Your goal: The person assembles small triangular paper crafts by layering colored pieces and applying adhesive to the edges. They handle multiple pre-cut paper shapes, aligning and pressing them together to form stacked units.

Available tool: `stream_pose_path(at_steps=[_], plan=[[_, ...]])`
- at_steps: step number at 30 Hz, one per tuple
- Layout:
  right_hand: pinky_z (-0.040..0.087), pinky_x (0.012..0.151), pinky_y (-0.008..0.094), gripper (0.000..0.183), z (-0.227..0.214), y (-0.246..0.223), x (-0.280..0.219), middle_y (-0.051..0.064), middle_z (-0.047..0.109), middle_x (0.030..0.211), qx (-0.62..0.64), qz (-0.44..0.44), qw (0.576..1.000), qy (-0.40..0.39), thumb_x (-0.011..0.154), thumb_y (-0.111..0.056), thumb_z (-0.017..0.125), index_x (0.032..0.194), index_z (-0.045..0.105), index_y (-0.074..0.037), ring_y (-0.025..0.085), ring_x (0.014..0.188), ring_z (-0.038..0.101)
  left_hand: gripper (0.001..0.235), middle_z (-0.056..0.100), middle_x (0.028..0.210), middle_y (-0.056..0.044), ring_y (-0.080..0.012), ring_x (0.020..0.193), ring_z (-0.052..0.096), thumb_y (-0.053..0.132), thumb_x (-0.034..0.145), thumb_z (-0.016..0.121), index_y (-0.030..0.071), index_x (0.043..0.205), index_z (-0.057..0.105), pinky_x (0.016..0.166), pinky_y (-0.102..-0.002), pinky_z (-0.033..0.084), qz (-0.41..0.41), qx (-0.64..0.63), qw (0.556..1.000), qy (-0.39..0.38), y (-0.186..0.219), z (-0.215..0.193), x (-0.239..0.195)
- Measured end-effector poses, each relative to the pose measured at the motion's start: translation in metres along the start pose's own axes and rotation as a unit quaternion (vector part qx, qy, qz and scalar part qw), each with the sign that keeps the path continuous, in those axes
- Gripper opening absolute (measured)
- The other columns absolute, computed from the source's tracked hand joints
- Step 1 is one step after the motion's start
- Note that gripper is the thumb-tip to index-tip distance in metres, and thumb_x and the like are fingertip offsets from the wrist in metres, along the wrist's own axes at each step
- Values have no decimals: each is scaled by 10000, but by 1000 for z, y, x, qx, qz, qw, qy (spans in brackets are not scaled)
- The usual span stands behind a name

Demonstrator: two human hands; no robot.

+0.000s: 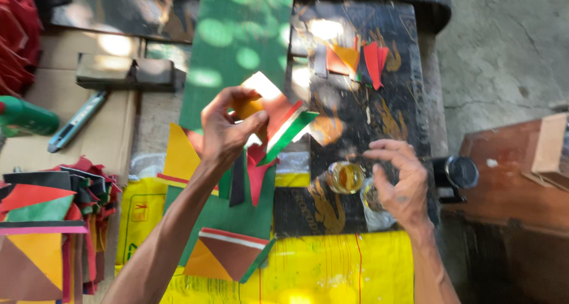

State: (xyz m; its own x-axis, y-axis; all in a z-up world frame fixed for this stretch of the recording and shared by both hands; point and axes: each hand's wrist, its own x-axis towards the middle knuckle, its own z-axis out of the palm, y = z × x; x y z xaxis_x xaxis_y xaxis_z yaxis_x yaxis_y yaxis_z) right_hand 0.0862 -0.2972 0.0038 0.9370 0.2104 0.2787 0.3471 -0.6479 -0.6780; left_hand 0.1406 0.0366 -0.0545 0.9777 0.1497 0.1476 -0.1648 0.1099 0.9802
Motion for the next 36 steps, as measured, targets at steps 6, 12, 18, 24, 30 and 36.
stream_pose_path(at_steps=[6,12,18,24,30,36], plan=[[193,1144,556,531,-2,-36,-17,194,352,1579,-230,-46,960,-152,596,45,677,1069,786,-170,428,1464,232,449,725,1014,-77,-147,859,677,1,884,762,-103,1302,634,760,-260,576,-156,-171,973,-6,36,-4,-56],[111,1149,591,595,12,-38,-1,180,188,1640,-296,-12,917,-267,556,5,728,1115,782,-190,438,1490,106,648,696,1123,-61,-174,876,707,-12,765,804,-83,1362,563,779,-317,612,-194,-222,955,18,53,-6,-96],[158,1181,549,386,-10,-43,-11,142,404,1572,-207,-23,966,-156,641,29,673,939,816,-170,382,1492,252,646,726,1146,-87,-129,927,704,13,763,818,-33,1365,591,811,-281,607,-191,-144,971,17,60,-9,-120],[206,1176,513,320,-11,-33,-25,123,489,1534,-190,-42,970,-145,679,29,654,905,798,-147,364,1475,324,571,743,1143,-110,-145,940,700,-8,787,828,-65,1326,650,856,-294,601,-189,-136,972,23,47,14,-133],[223,1152,498,350,-6,-31,-24,133,506,1512,-205,-57,964,-160,691,26,666,960,813,-143,358,1436,355,605,747,1160,-100,-133,959,723,-8,767,817,-29,1341,628,863,-292,620,-191,-140,971,20,38,35,-143],[227,1141,502,320,-4,-31,-24,126,522,1488,-224,-67,959,-162,707,15,687,940,825,-155,349,1422,371,580,753,1155,-100,-130,944,724,-11,771,817,-25,1326,649,864,-273,615,-198,-121,972,24,36,42,-145]])
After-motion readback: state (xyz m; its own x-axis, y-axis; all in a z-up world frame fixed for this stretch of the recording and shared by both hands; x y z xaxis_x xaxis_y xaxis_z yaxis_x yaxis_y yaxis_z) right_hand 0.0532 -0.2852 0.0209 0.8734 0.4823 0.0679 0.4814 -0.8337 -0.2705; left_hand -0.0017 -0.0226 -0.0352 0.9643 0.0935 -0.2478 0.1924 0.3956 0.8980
